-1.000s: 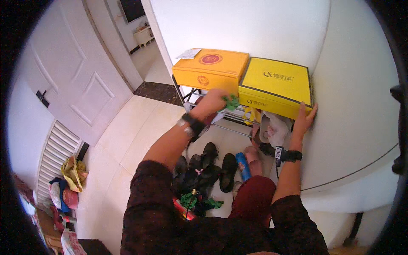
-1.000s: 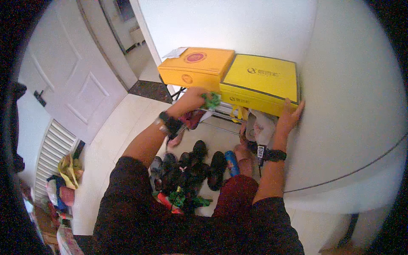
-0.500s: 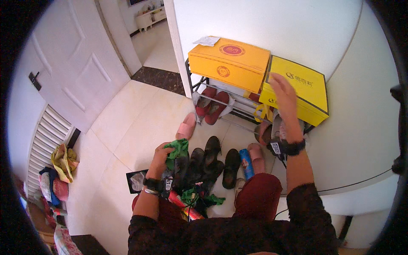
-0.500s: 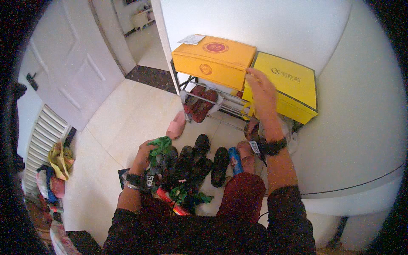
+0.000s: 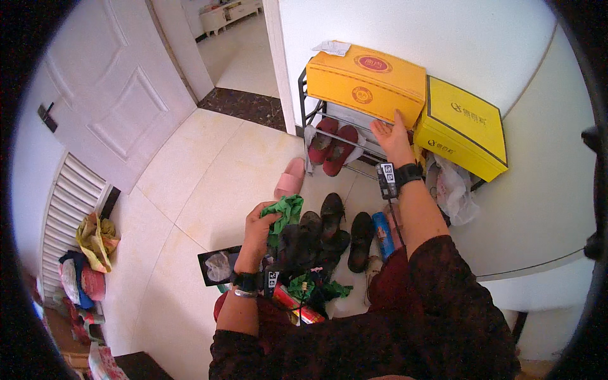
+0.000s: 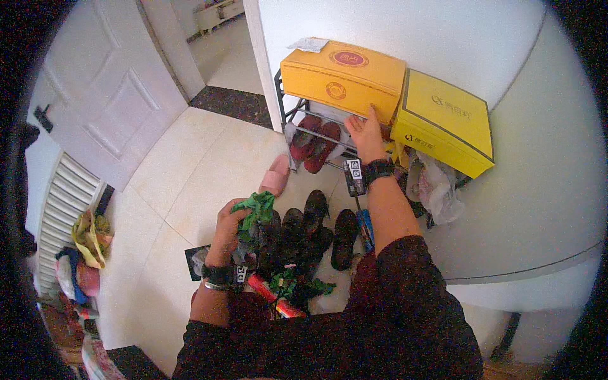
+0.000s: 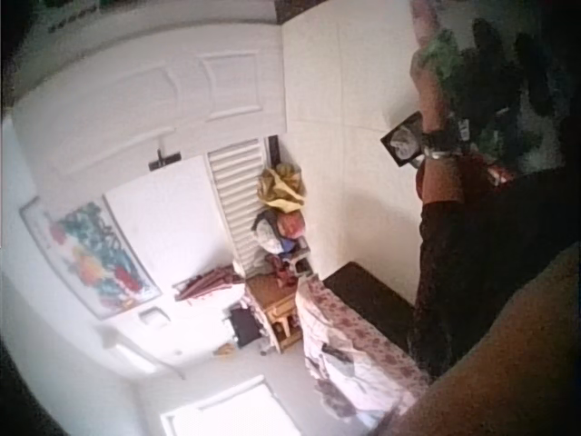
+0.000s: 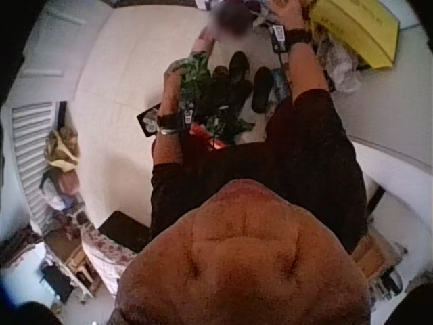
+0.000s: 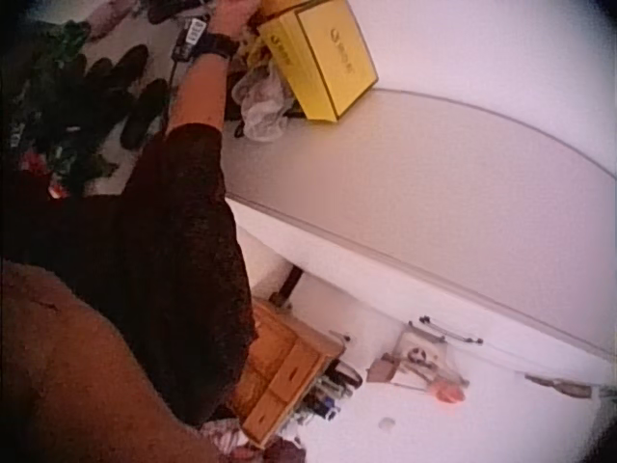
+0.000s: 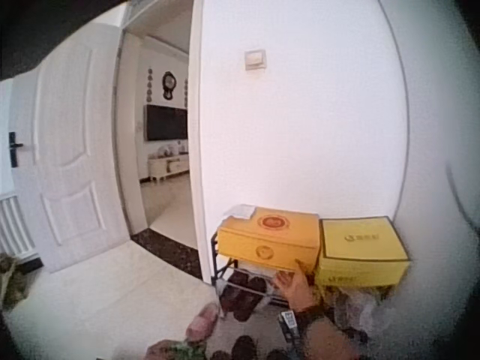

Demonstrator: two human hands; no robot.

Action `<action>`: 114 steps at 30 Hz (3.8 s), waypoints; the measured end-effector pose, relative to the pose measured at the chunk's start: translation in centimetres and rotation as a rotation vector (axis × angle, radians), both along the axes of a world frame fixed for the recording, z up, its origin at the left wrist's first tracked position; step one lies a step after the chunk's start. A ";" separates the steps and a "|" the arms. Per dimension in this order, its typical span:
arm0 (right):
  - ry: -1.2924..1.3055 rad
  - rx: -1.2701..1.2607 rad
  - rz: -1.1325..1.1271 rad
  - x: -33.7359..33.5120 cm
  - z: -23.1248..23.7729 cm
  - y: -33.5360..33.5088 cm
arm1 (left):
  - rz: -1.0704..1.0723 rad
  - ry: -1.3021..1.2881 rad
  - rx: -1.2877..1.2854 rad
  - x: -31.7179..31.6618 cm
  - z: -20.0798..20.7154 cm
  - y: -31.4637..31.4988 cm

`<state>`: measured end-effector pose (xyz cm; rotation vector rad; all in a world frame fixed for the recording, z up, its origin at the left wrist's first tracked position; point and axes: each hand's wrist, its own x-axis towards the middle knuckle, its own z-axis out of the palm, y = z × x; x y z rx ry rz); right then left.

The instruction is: The person sits on the floor and organizes footwear and boxes near a shoe rack. They move slippers and shoes, open a yellow box to check its contents, wipe the box with a cloth, and place items back on the rack.

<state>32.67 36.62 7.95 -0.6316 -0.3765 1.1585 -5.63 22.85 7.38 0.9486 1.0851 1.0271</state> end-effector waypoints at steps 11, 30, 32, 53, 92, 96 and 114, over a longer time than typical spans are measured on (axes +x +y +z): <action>-0.330 -0.200 -0.057 1.0 6.5 0.8 | -0.028 0.009 0.011 0.7 1.1 -0.7; -2.041 -0.285 -0.896 1.5 9.2 -3.0 | -0.061 0.028 0.017 2.2 0.0 -0.8; -1.927 -0.271 -0.850 0.6 9.0 -4.3 | -0.064 0.036 0.038 2.3 0.1 -0.7; -0.340 -0.273 0.078 5.6 0.8 -3.5 | 0.320 0.044 0.100 -4.0 2.4 1.0; -0.352 -0.001 -0.081 0.0 15.4 -2.6 | 0.208 0.098 0.073 -3.8 3.3 -1.3; -0.294 -0.067 -0.120 0.8 13.8 -3.0 | 0.165 0.139 0.042 -3.5 2.9 -1.3; -0.483 0.141 -0.092 3.0 15.3 -12.3 | 0.146 0.242 0.077 -2.9 2.8 -1.1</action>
